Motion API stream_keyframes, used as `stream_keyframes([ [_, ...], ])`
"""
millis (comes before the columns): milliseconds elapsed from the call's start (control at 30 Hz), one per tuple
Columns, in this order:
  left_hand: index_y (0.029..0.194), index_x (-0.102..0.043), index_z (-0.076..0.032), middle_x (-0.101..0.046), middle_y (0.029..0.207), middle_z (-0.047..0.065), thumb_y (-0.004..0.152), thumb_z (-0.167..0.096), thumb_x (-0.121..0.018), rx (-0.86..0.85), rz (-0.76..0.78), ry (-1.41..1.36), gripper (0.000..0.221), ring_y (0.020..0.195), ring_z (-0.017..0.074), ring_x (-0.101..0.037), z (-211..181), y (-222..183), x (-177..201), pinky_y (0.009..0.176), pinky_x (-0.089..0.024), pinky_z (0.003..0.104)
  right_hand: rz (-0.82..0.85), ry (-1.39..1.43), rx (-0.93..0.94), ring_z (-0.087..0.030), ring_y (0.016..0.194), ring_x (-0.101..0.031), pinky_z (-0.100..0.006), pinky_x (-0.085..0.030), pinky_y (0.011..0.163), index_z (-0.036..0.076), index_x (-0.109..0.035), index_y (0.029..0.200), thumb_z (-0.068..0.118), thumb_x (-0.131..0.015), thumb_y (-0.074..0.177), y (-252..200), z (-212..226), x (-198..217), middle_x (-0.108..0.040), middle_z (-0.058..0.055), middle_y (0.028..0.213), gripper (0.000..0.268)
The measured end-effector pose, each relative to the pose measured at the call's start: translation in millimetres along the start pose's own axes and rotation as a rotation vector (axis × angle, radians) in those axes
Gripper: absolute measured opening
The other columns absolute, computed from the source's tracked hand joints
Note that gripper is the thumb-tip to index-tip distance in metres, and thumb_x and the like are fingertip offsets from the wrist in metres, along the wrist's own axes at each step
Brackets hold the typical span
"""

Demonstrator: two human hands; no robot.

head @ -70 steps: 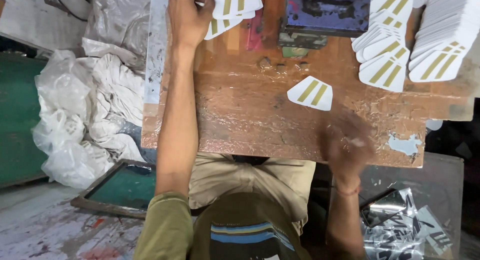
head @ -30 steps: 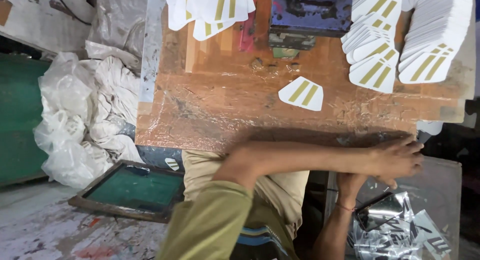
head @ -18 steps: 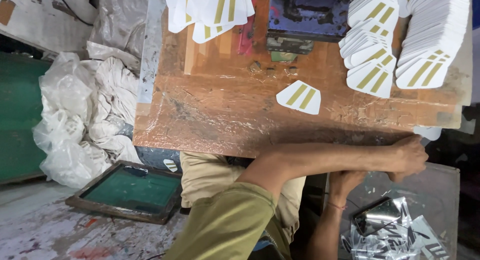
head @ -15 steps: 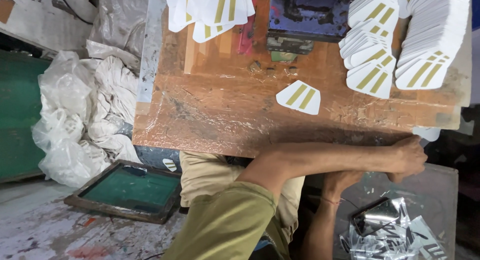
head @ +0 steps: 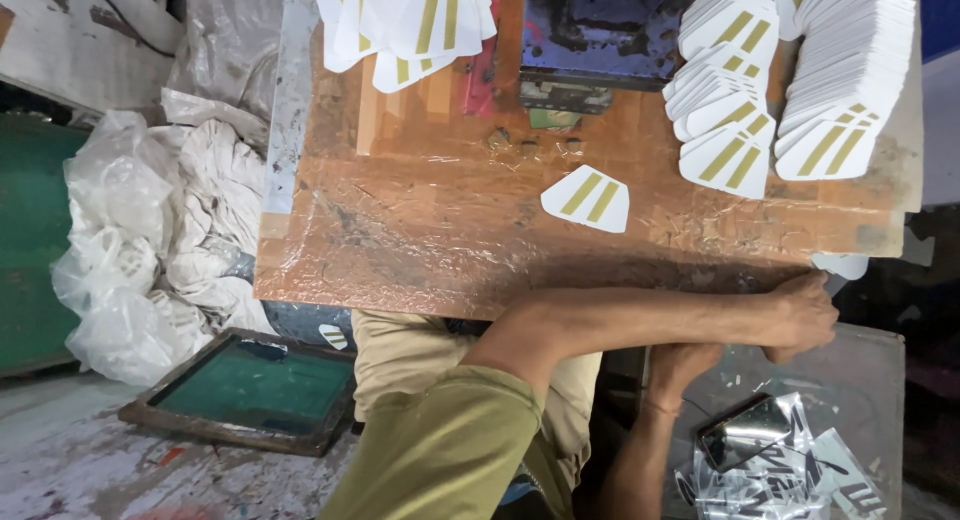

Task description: Manually feeding small pieces of material into a press machine to apply an embossed or stamped pattern.

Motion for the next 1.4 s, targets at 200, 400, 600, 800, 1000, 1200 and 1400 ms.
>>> stream_keyframes([
  [200, 0.068, -0.073, -0.020, -0.068, 0.073, 0.002, 0.061, -0.025, -0.075, 0.010, -0.051, 0.041, 0.009, 0.072, 0.0219, -0.061, -9, 26, -32, 0.086, -0.043, 0.051, 0.111, 0.022, 0.154, -0.051, 0.108, -0.062, -0.058, -0.049, 0.090, -0.005, -0.064, 0.121, 0.034, -0.070, 0.102, -4, 8, -6, -0.068, -0.029, 0.112, 0.044],
  [400, 0.095, -0.077, -0.016, -0.072, 0.101, 0.006, 0.077, -0.027, -0.071, 0.043, -0.270, 0.076, 0.022, 0.106, 0.0256, -0.063, -25, -104, 70, 0.098, -0.043, 0.050, -0.021, -0.037, 0.037, -0.047, 0.104, -0.066, -0.056, -0.051, 0.085, -0.004, -0.064, 0.125, 0.034, -0.071, 0.103, 2, -47, 11, -0.070, -0.025, 0.114, 0.045],
  [600, 0.146, -0.054, -0.018, -0.053, 0.150, 0.008, 0.102, -0.039, -0.069, 0.275, -0.540, -0.579, 0.051, 0.146, 0.0320, -0.042, 30, -398, 136, 0.122, -0.031, 0.055, 0.031, 0.223, -0.096, -0.034, 0.090, -0.072, -0.045, -0.060, 0.077, -0.007, -0.064, 0.128, 0.033, -0.066, 0.105, 65, -78, 43, -0.071, -0.016, 0.111, 0.046],
  [800, 0.130, -0.056, -0.003, -0.061, 0.133, 0.017, 0.106, -0.023, -0.066, 1.425, -0.851, 0.125, 0.033, 0.123, 0.0338, -0.055, 54, -684, 98, 0.106, -0.040, 0.049, 0.098, 0.307, -0.071, -0.032, 0.088, -0.071, -0.043, -0.059, 0.076, -0.006, -0.065, 0.125, 0.030, -0.066, 0.106, 107, -128, -12, -0.071, -0.016, 0.109, 0.041],
  [1000, 0.143, -0.061, -0.003, -0.065, 0.127, 0.018, 0.109, -0.039, -0.066, 1.786, -0.885, 0.090, 0.050, 0.116, 0.0380, -0.057, 55, -722, 62, 0.102, -0.041, 0.051, 0.189, 0.395, 0.005, -0.030, 0.086, -0.070, -0.041, -0.058, 0.074, -0.006, -0.065, 0.123, 0.027, -0.067, 0.106, 155, -117, -77, -0.070, -0.015, 0.106, 0.037],
  [1200, 0.140, -0.061, -0.003, -0.063, 0.135, 0.017, 0.105, -0.038, -0.065, 1.776, -0.853, 0.075, 0.049, 0.120, 0.0371, -0.056, 59, -715, 71, 0.103, -0.041, 0.050, 0.266, 0.461, 0.059, -0.027, 0.085, -0.069, -0.039, -0.057, 0.073, -0.006, -0.065, 0.120, 0.024, -0.068, 0.107, 190, -102, -131, -0.070, -0.014, 0.104, 0.032],
  [1400, 0.141, -0.060, -0.004, -0.059, 0.142, 0.020, 0.102, -0.038, -0.064, 1.757, -0.791, 0.051, 0.051, 0.130, 0.0391, -0.052, 65, -712, 68, 0.108, -0.038, 0.052, 0.258, 0.503, 0.054, -0.025, 0.083, -0.069, -0.036, -0.056, 0.072, -0.005, -0.066, 0.117, 0.021, -0.069, 0.108, 161, -116, -131, -0.070, -0.013, 0.101, 0.028],
])
Point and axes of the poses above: each hand's wrist, its own y-axis towards the middle knuckle, its own x-axis out of the back of the hand, z = x × y, the point moved 9 cm from there along y, towards the middle knuckle
